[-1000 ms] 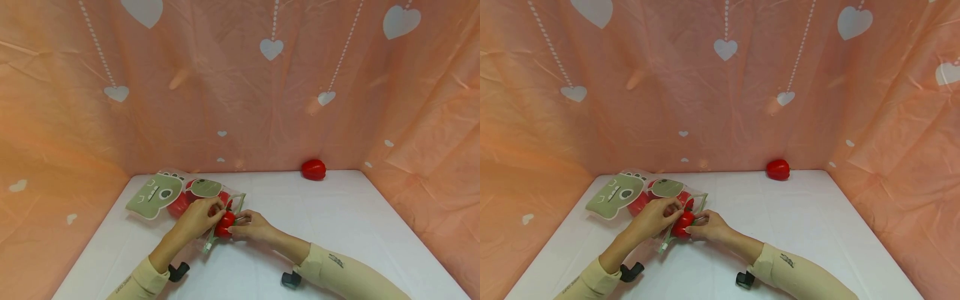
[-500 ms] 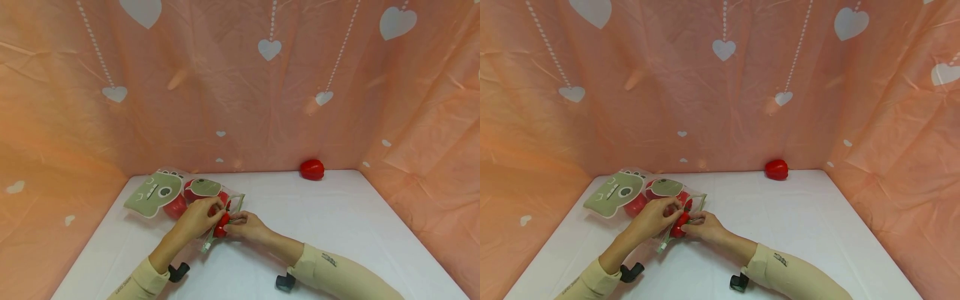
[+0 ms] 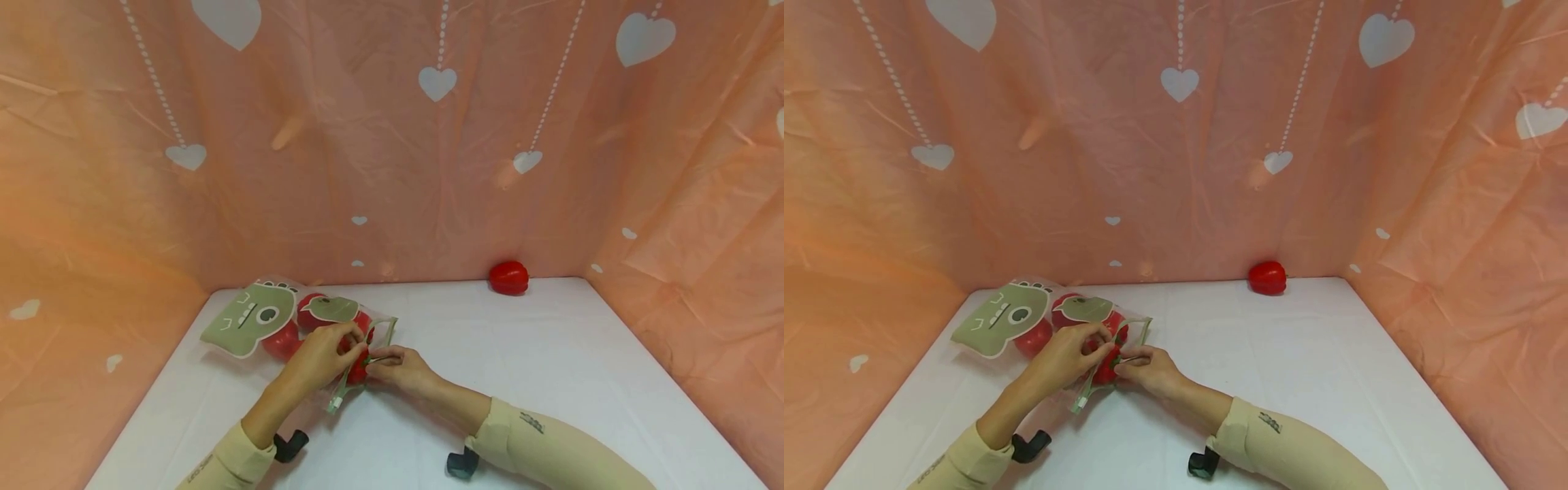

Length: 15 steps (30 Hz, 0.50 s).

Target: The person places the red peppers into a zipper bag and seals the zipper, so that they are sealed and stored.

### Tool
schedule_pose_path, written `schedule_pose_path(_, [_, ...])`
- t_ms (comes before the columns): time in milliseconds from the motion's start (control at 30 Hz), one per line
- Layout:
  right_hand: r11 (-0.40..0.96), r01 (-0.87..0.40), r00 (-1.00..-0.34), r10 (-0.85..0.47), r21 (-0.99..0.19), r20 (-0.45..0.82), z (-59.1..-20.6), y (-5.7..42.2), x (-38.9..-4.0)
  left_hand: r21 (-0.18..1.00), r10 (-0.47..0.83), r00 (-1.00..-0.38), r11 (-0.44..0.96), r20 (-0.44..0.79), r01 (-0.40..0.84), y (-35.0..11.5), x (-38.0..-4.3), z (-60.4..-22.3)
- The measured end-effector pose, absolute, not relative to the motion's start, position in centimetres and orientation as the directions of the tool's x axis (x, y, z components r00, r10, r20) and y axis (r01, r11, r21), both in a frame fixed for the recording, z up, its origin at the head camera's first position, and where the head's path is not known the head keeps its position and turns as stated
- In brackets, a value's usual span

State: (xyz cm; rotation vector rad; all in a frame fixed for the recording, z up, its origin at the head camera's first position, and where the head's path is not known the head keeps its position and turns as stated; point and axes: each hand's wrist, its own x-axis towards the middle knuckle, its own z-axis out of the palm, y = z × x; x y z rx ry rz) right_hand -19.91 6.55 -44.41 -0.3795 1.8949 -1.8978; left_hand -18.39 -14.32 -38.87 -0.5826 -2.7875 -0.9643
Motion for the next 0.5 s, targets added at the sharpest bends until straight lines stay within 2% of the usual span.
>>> schedule_pose_path(167, [0.040,0.117,-0.866,-0.485,-0.992,-0.122,-44.47,6.49,-20.04,0.565,0.317,-0.914,0.719,0.251,0.405,-14.38,-18.37,-38.89])
schedule_pose_path(400, [-0.135,0.340,-0.837,-0.495,-0.931,-0.234,-44.23,6.06,-19.98,0.573,0.313,-0.918,0.717,0.245,0.398,-14.34,-18.26,-38.84])
schedule_pose_path(500, [-0.165,0.371,-0.834,-0.493,-0.914,-0.250,-44.16,5.91,-20.10,0.572,0.311,-0.920,0.720,0.240,0.393,-14.39,-18.28,-38.80])
